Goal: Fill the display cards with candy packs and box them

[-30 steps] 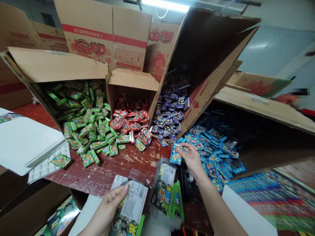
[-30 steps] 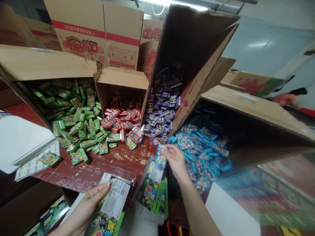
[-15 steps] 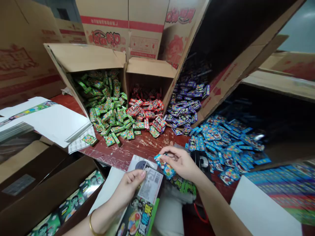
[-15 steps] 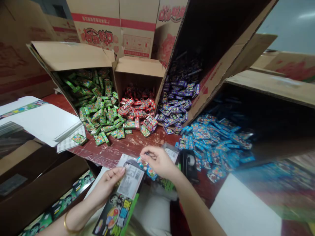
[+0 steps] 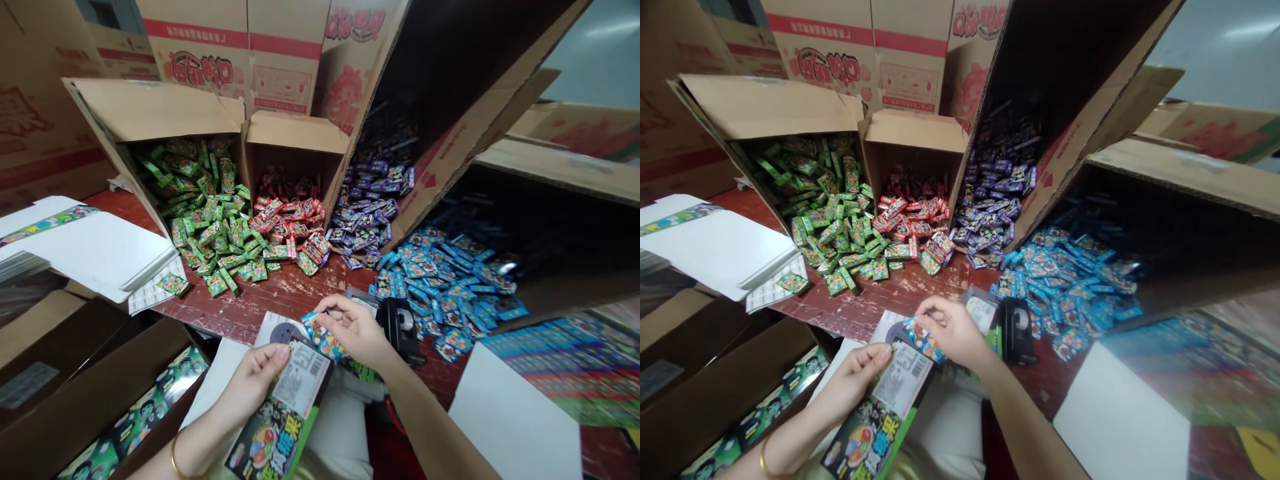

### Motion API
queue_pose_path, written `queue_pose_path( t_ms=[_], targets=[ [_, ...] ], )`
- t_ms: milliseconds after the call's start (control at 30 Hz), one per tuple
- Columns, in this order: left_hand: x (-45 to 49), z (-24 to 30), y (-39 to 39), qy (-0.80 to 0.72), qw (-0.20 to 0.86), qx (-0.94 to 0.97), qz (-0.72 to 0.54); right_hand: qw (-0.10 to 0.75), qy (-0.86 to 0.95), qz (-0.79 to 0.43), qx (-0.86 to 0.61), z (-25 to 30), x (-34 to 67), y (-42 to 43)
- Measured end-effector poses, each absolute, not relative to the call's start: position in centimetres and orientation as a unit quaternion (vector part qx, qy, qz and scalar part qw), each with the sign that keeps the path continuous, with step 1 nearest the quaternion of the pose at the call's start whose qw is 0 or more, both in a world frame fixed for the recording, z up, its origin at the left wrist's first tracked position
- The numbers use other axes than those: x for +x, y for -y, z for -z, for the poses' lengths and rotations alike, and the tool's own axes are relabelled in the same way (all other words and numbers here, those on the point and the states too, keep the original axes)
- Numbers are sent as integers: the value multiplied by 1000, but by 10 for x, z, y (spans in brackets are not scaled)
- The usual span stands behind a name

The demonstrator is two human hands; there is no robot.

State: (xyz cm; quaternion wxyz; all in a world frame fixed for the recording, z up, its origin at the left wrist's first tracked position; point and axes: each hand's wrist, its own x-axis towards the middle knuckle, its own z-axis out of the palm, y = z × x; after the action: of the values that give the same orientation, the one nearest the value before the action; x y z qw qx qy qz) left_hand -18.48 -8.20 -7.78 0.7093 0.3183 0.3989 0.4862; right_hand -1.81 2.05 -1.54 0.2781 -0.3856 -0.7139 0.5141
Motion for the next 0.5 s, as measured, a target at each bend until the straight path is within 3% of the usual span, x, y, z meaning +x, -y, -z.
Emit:
queue_pose_path(
  t_ms=[167,300,500],
  targets=[
    [-177,78,80,-417,688,356,-476,211,806,-420,-360,4,-15,-22],
    [-173,70,79,-418,686,368,-468,180,833,-419,-313,-2,-18,-20],
    [-184,72,78,-443,678,302,-503,293,792,-394,-363,7,-21,-1]
  ],
)
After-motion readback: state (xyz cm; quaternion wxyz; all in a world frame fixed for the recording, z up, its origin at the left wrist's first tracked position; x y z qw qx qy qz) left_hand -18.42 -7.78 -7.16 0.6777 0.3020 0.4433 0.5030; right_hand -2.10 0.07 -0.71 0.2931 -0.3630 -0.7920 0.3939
